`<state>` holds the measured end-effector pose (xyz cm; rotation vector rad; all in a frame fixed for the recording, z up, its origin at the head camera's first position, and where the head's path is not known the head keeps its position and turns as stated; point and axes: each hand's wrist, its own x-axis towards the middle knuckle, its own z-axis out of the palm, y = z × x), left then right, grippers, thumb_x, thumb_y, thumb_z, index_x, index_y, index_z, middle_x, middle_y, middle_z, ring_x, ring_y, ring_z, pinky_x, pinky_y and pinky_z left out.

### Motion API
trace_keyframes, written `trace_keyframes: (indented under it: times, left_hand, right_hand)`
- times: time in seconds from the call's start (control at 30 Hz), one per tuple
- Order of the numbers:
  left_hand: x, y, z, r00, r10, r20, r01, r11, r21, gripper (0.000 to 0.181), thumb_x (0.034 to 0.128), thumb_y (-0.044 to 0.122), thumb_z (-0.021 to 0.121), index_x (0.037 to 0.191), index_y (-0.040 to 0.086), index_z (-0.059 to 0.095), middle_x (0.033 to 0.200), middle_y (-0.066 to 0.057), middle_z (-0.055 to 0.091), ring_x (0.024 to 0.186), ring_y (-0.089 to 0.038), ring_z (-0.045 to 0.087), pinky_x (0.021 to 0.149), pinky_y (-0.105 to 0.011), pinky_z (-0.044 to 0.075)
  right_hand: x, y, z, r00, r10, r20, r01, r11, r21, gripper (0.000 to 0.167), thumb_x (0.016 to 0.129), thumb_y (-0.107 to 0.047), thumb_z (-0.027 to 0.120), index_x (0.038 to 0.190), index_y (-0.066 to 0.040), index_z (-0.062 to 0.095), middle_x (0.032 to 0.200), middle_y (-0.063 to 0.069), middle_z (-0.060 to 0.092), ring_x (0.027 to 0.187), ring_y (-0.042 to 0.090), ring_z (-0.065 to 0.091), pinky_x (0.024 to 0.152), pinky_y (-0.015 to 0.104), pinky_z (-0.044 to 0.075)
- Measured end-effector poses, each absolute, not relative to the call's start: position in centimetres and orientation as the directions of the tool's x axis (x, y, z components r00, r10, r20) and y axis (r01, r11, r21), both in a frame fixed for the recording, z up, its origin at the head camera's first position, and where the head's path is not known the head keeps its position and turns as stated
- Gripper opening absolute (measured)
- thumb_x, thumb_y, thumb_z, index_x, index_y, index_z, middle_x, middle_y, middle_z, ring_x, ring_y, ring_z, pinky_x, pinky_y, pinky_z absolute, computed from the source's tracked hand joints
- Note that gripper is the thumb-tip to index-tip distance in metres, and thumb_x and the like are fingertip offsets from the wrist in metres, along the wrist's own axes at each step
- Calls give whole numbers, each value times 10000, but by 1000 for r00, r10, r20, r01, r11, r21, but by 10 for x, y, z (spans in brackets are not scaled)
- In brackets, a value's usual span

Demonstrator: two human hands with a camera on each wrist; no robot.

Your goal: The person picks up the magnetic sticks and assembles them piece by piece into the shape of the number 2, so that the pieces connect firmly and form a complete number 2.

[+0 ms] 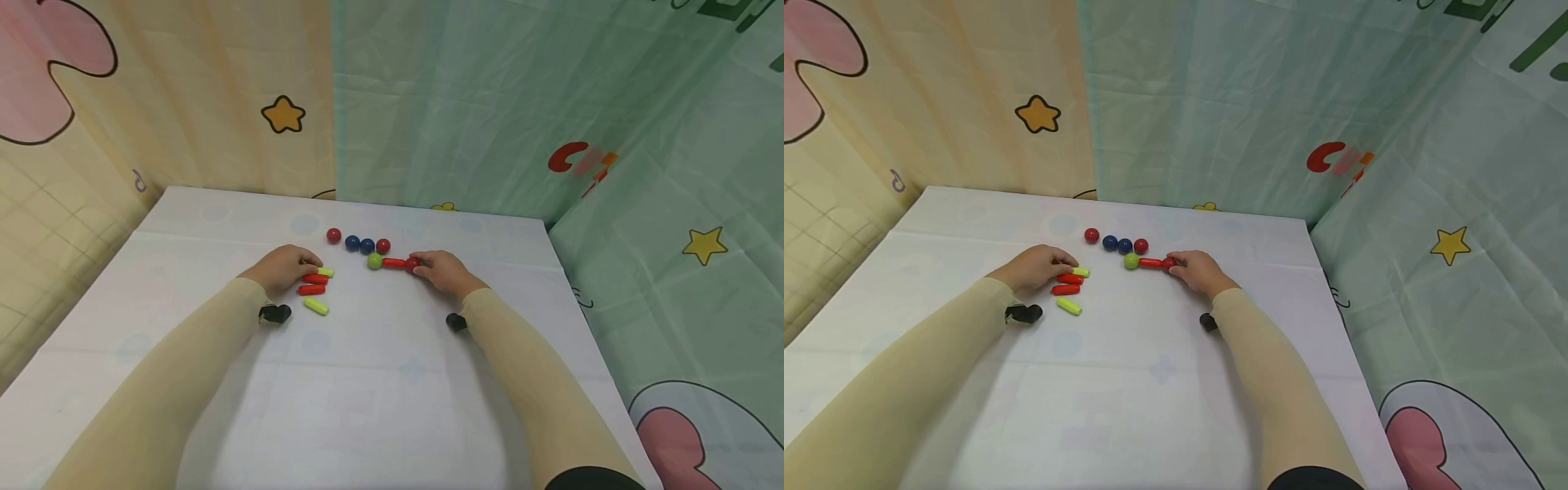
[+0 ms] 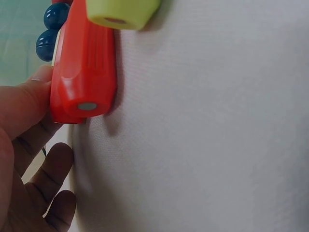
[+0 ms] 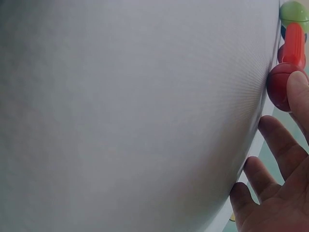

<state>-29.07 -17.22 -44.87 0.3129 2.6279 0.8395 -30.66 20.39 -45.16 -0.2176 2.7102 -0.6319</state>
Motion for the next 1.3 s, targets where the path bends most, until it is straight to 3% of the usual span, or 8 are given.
trace_keyframes:
  times: [0.87, 1.3]
  left_hand:
    - [-293, -168, -448, -902, 317, -292, 77, 785, 615, 321, 1099, 255, 550, 1365, 183, 714, 1437, -102, 628, 1307, -331, 522, 1202, -585, 385]
    - [-295, -159, -449, -894, 324, -308, 76, 789, 610, 356, 1103, 241, 536, 1425, 168, 669, 1447, -106, 598, 1261, -319, 523, 1164, -538, 439]
  right_hand:
    - [-307, 204, -451, -929, -211, -305, -49, 885, -463, 531, 1059, -361, 643, 1570, -292, 514, 1632, 56, 488, 1560, 323, 376, 1267, 538, 323]
    - [-307, 202, -450, -927, -198, -320, -35, 892, -451, 537, 1061, -360, 640, 1577, -302, 502, 1632, 58, 485, 1556, 327, 376, 1267, 542, 320]
